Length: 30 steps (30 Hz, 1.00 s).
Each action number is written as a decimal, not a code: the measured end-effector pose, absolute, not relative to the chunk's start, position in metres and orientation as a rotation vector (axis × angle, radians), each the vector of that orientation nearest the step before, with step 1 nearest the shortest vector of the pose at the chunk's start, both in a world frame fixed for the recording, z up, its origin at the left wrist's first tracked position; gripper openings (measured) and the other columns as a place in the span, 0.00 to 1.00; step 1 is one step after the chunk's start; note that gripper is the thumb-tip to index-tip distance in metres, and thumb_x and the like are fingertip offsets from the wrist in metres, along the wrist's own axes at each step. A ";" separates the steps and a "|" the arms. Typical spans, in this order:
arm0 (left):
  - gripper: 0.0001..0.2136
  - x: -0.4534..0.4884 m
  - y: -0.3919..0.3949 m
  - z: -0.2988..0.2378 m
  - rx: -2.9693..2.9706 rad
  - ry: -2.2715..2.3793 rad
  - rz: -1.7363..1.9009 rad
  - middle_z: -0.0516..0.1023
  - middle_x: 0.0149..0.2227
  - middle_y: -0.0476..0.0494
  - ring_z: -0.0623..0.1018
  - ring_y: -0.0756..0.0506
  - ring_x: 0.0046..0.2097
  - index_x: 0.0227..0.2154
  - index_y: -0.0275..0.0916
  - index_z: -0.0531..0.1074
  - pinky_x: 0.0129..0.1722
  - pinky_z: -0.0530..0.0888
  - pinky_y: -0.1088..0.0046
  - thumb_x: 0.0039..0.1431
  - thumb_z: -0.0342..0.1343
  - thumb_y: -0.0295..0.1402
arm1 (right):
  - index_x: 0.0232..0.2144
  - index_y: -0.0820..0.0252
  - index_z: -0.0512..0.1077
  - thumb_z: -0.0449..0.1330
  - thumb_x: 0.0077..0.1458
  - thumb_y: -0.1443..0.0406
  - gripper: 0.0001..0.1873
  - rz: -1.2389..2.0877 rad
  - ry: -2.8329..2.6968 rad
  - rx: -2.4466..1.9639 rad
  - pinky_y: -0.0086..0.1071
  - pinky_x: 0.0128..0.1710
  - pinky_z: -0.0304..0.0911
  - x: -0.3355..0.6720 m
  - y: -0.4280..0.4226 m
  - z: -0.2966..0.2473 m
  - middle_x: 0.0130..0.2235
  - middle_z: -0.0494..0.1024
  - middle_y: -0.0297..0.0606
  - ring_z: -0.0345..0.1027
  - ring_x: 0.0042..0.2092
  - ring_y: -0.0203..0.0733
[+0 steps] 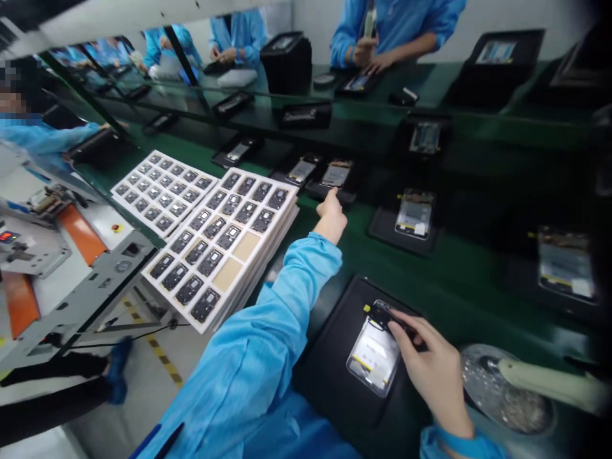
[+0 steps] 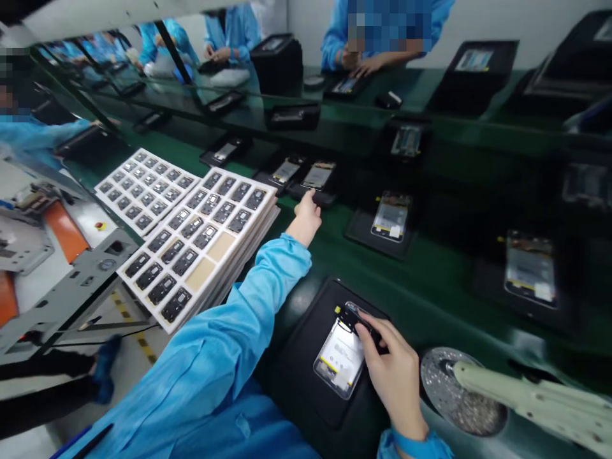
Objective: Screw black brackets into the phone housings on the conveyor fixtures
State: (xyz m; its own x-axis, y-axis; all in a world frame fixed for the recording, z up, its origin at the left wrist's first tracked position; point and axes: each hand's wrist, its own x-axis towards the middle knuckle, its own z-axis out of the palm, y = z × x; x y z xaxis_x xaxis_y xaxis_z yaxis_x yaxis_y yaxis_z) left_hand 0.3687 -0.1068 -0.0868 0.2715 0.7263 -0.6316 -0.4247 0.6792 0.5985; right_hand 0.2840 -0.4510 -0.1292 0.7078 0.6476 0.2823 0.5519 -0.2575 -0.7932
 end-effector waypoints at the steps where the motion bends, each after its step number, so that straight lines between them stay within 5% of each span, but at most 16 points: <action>1: 0.20 0.370 -0.107 -0.084 0.346 1.051 0.768 0.79 0.59 0.38 0.82 0.41 0.55 0.60 0.38 0.75 0.55 0.83 0.56 0.72 0.64 0.42 | 0.46 0.53 0.84 0.63 0.68 0.48 0.18 0.134 -0.912 -1.939 0.34 0.29 0.69 0.284 -0.451 -0.131 0.43 0.85 0.38 0.69 0.30 0.38; 14: 0.20 0.375 -0.220 -0.089 0.561 0.876 0.400 0.79 0.60 0.38 0.82 0.41 0.56 0.60 0.39 0.75 0.55 0.84 0.54 0.72 0.64 0.43 | 0.45 0.54 0.84 0.63 0.68 0.50 0.18 0.172 -0.861 -1.908 0.34 0.30 0.71 0.286 -0.445 -0.131 0.43 0.84 0.39 0.69 0.30 0.38; 20: 0.06 0.377 -0.241 -0.087 0.640 0.853 0.219 0.82 0.56 0.31 0.85 0.46 0.55 0.47 0.31 0.77 0.56 0.82 0.74 0.74 0.59 0.28 | 0.46 0.56 0.84 0.63 0.68 0.51 0.18 0.181 -0.831 -1.917 0.34 0.32 0.70 0.288 -0.447 -0.128 0.43 0.84 0.41 0.69 0.31 0.37; 23: 0.09 0.353 -0.230 -0.084 0.654 0.792 0.086 0.85 0.51 0.28 0.87 0.39 0.52 0.42 0.31 0.79 0.55 0.85 0.66 0.70 0.66 0.34 | 0.47 0.57 0.84 0.63 0.69 0.52 0.18 0.180 -0.809 -1.919 0.33 0.33 0.70 0.288 -0.451 -0.128 0.44 0.84 0.40 0.71 0.33 0.37; 30: 0.10 0.218 -0.226 -0.086 1.502 0.500 0.310 0.85 0.58 0.41 0.84 0.45 0.55 0.52 0.43 0.82 0.60 0.81 0.65 0.72 0.63 0.38 | 0.46 0.54 0.84 0.66 0.67 0.51 0.17 0.132 -0.714 -1.966 0.44 0.57 0.71 0.288 -0.459 -0.131 0.48 0.85 0.40 0.79 0.50 0.46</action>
